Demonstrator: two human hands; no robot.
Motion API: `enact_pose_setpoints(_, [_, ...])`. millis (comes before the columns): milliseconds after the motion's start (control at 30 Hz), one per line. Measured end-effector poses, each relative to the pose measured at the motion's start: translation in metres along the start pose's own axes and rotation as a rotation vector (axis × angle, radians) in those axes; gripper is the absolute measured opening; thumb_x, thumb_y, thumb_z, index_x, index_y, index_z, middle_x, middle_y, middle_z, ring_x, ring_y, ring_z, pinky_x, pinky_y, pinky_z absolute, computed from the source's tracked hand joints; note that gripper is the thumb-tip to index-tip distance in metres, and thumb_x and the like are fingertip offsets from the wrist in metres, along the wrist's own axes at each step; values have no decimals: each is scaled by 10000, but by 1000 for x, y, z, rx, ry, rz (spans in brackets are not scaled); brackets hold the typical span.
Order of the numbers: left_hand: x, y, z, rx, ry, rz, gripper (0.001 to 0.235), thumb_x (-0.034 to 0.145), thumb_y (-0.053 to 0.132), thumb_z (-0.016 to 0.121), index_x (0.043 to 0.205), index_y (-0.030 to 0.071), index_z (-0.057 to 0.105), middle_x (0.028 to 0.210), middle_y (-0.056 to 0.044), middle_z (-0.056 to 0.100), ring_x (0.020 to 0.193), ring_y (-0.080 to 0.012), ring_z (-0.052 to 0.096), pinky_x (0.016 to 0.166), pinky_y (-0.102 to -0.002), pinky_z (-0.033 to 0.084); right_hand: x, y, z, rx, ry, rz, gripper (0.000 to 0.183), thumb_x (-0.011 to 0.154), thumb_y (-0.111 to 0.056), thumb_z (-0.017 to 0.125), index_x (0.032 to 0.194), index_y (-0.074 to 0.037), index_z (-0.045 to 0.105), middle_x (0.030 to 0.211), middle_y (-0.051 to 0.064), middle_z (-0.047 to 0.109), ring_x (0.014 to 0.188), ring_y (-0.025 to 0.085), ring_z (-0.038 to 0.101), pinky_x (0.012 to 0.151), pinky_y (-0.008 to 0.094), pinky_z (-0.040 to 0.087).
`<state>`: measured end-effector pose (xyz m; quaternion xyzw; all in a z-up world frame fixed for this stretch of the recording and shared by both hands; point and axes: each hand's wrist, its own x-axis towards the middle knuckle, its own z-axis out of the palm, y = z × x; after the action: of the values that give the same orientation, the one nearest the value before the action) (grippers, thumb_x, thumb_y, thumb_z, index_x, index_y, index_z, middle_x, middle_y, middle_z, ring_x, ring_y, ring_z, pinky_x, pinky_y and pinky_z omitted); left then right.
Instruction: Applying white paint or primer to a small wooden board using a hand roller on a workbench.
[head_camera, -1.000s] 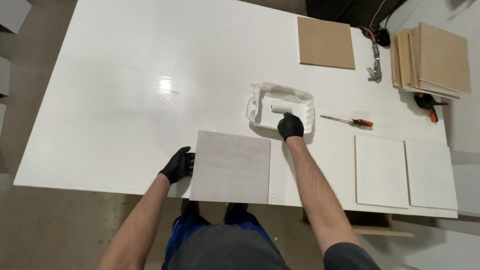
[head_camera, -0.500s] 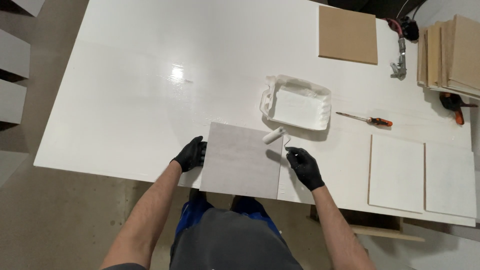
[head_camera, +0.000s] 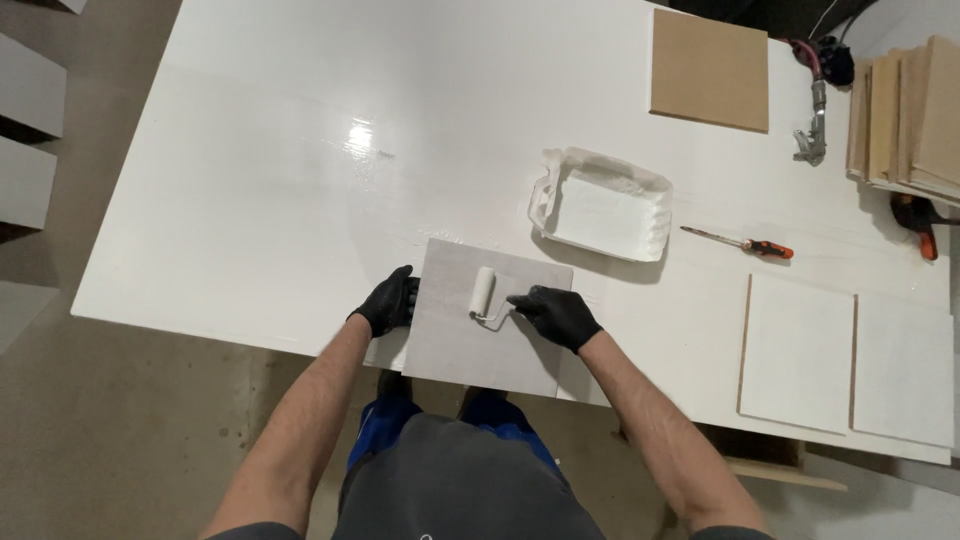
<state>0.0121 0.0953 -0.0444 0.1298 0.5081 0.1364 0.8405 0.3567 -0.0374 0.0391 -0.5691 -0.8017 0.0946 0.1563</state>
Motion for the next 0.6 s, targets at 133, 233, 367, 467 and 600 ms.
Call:
enact_pose_setpoints(133, [19, -3, -12, -16, -46, -4, 535, 960, 611, 607, 1093, 108, 732, 867, -46, 701, 754, -210, 666, 692, -320, 532, -11, 17, -5, -43, -99, 104, 241, 985, -465, 616, 1170, -383, 747, 1093, 3, 774, 1106, 220, 708, 932, 406, 601])
enact_pose_setpoints(233, [20, -7, -11, -35, -18, -3, 544, 962, 598, 621, 1143, 95, 726, 924, -69, 719, 801, -225, 682, 742, -333, 551, -41, 34, -34, -41, -173, 209, 249, 970, -502, 616, 1148, -397, 756, 1096, -9, 775, 1109, 224, 708, 957, 421, 598])
enact_pose_setpoints(367, [29, -10, -17, -2, 26, 8, 623, 949, 618, 651, 1278, 91, 682, 1054, -62, 705, 929, -226, 675, 871, -351, 548, -34, 22, -30, -59, -213, 262, 281, 976, -527, 596, 1149, -384, 766, 1116, 28, 776, 1158, 248, 693, 996, 446, 585])
enact_pose_setpoints(467, [46, -17, -25, -66, -17, 12, 559, 948, 608, 654, 1184, 104, 706, 980, -36, 719, 842, -184, 663, 757, -309, 539, 3, -3, 24, 16, -108, 184, 263, 959, -490, 639, 1210, -457, 709, 1162, -47, 760, 1170, 185, 681, 970, 408, 592])
enact_pose_setpoints(600, [48, -22, -28, -140, 16, 25, 648, 929, 578, 745, 1334, 84, 640, 1163, -69, 677, 1046, -250, 668, 953, -373, 532, 21, -23, 45, 50, -118, 188, 288, 955, -492, 626, 1202, -382, 723, 1179, -10, 757, 1182, 220, 679, 970, 436, 588])
